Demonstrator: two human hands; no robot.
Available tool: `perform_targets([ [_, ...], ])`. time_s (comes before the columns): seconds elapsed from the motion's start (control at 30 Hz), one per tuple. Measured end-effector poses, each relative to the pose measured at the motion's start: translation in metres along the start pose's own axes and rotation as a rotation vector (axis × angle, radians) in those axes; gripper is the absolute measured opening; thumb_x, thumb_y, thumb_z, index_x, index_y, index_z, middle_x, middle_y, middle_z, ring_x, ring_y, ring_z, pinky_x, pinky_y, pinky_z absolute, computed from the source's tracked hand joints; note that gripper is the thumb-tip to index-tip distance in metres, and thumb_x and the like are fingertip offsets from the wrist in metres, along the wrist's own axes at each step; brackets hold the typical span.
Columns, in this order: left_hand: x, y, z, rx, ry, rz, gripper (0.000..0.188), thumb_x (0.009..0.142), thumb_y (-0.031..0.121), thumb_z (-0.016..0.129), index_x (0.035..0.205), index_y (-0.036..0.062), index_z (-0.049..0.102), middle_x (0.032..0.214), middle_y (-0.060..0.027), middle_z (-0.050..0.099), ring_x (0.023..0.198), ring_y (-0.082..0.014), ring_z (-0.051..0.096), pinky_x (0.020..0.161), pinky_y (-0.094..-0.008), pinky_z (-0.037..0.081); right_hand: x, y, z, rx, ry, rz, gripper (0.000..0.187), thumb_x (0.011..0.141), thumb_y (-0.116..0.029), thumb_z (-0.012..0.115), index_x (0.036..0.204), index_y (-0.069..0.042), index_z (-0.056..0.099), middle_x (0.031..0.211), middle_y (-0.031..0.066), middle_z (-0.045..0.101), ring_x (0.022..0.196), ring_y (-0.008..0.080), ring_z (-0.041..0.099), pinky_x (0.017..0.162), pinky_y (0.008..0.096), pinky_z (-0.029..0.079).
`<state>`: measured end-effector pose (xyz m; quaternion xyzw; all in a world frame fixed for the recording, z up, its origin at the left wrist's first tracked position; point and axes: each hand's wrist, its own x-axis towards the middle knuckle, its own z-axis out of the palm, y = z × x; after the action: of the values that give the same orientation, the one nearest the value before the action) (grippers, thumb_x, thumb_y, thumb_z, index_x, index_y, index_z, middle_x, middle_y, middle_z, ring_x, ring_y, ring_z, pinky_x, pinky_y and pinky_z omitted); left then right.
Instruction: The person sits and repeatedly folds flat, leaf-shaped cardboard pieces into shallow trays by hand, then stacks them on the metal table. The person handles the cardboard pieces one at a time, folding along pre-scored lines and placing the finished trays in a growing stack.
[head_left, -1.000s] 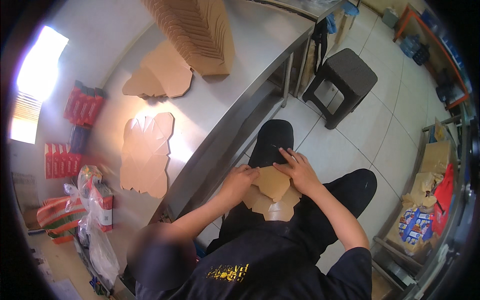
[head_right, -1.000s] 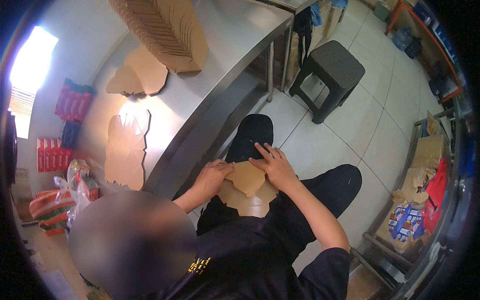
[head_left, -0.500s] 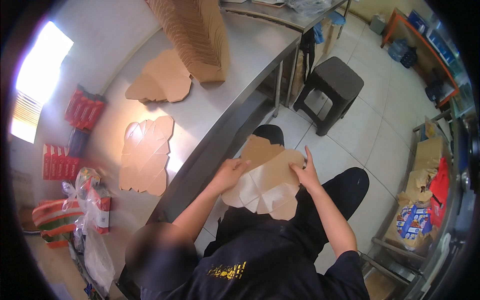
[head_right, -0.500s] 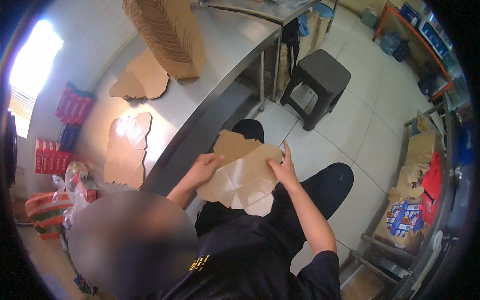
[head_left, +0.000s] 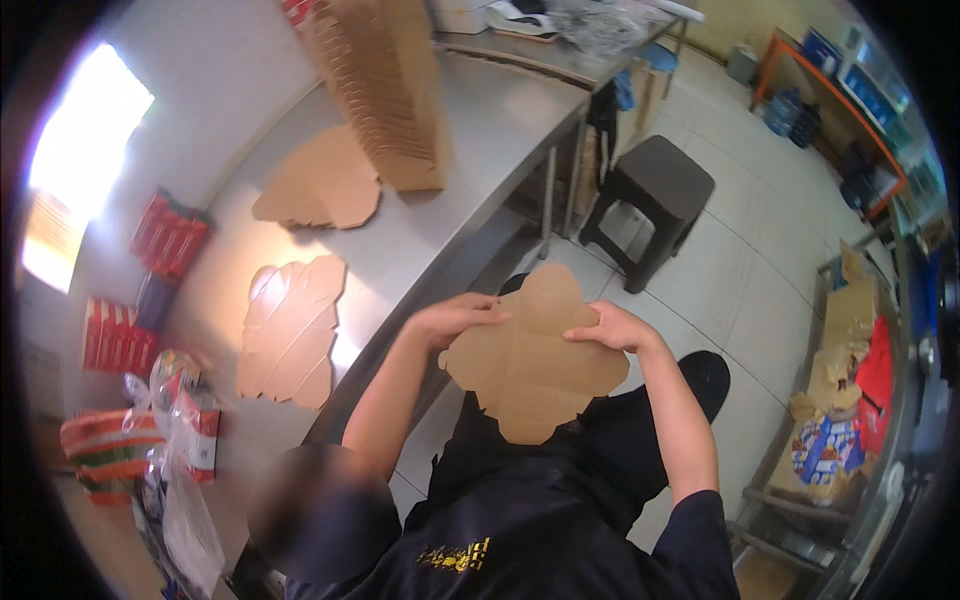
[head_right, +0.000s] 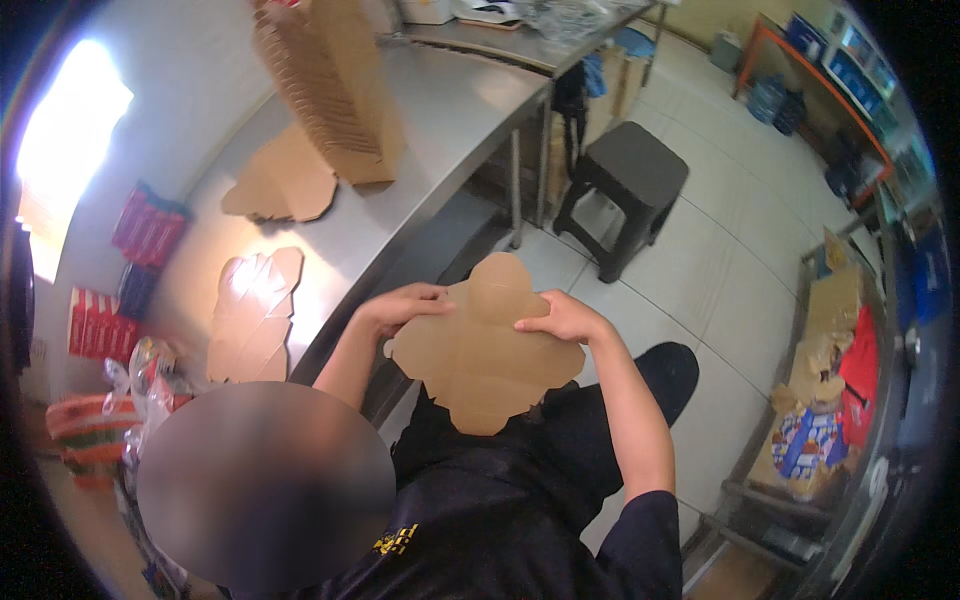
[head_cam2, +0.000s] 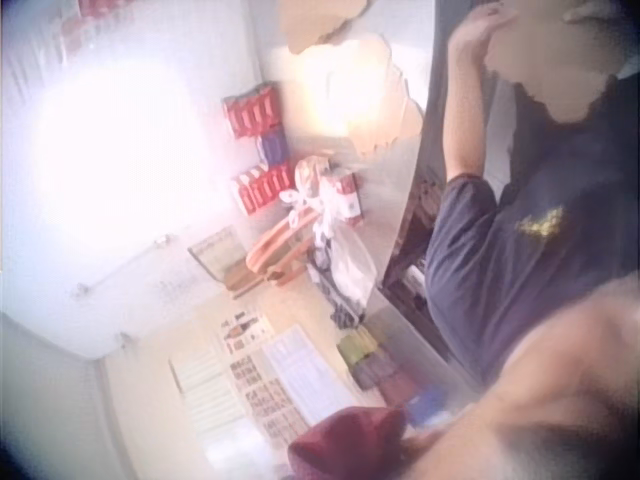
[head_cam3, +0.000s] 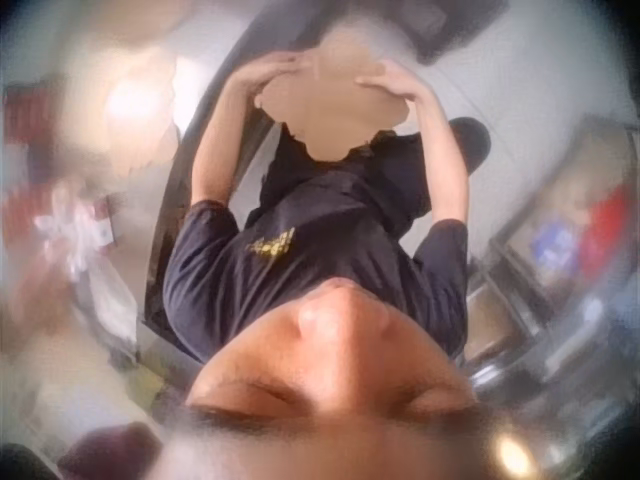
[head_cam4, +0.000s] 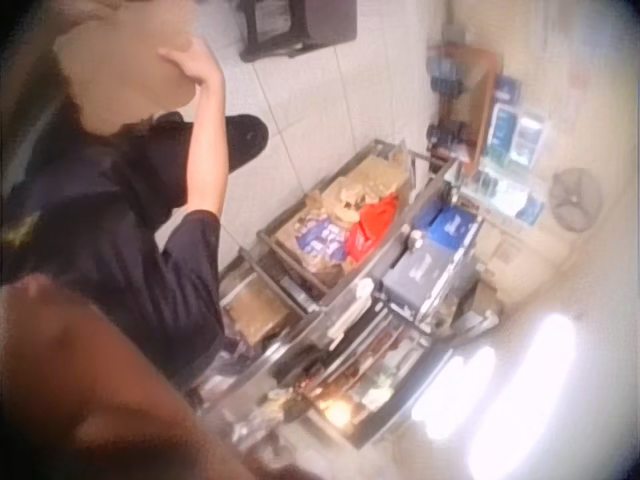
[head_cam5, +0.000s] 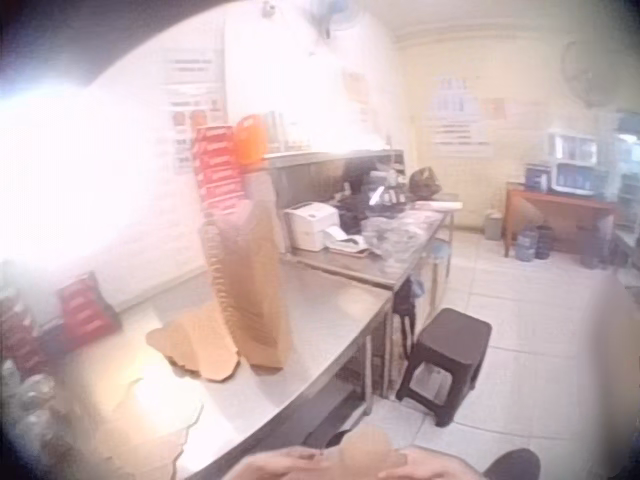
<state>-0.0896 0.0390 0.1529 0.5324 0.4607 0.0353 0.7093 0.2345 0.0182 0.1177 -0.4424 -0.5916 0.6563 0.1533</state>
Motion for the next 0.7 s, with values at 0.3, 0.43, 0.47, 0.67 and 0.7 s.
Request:
perform_targets([
  [0.3,-0.002,-0.033,0.031,0.759,0.453,0.247,0.026,0.078,0.001,0.068,0.101,0.0071,0.077,0.095,-0.0124,0.074,0.087,-0.0301,0.070,0.080,-0.0369,0.056,0.036,0.032,0.056,-0.566,0.235,-0.364,0.031,0.079,-0.005,0.073,0.110,-0.007,0.075,0.111,0.0096,0.074,0.104,0.0239,0.069,0.088,0.0352,0.053],
  [0.43,-0.012,-0.091,0.056,0.862,0.604,0.448,0.031,0.079,0.000,0.065,0.106,0.0095,0.077,0.107,-0.0082,0.074,0.104,-0.0303,0.067,0.092,-0.0415,0.053,0.008,0.046,0.096,-0.888,0.389,-0.473,0.052,0.079,-0.005,0.067,0.130,-0.017,0.067,0.136,0.0076,0.063,0.130,0.0279,0.055,0.110,0.0485,0.039],
  [0.47,-0.019,-0.091,0.063,0.893,0.617,0.440,0.032,0.080,0.001,0.065,0.109,0.0100,0.076,0.112,-0.0072,0.072,0.108,-0.0288,0.065,0.095,-0.0422,0.051,0.002,0.049,0.104,-0.982,0.442,-0.479,0.056,0.080,-0.005,0.066,0.135,-0.019,0.064,0.142,0.0078,0.059,0.134,0.0296,0.052,0.114,0.0527,0.035],
  [0.67,-0.028,-0.075,0.076,0.867,0.612,0.354,0.038,0.086,0.005,0.065,0.123,0.0109,0.071,0.122,-0.0072,0.069,0.112,-0.0268,0.064,0.100,-0.0430,0.048,-0.017,0.052,0.113,-0.883,0.523,-0.198,0.075,0.085,-0.009,0.066,0.155,-0.019,0.040,0.161,0.0263,0.025,0.148,0.0488,0.025,0.118,0.0652,0.021],
  [0.7,-0.025,-0.067,0.068,0.688,0.632,0.271,0.035,0.089,0.007,0.064,0.124,0.0092,0.070,0.121,-0.0084,0.070,0.110,-0.0257,0.066,0.097,-0.0415,0.049,-0.015,0.061,0.115,-0.684,0.649,-0.190,0.078,0.086,-0.012,0.068,0.157,-0.018,0.035,0.160,0.0293,0.025,0.147,0.0499,0.025,0.119,0.0641,0.021],
])
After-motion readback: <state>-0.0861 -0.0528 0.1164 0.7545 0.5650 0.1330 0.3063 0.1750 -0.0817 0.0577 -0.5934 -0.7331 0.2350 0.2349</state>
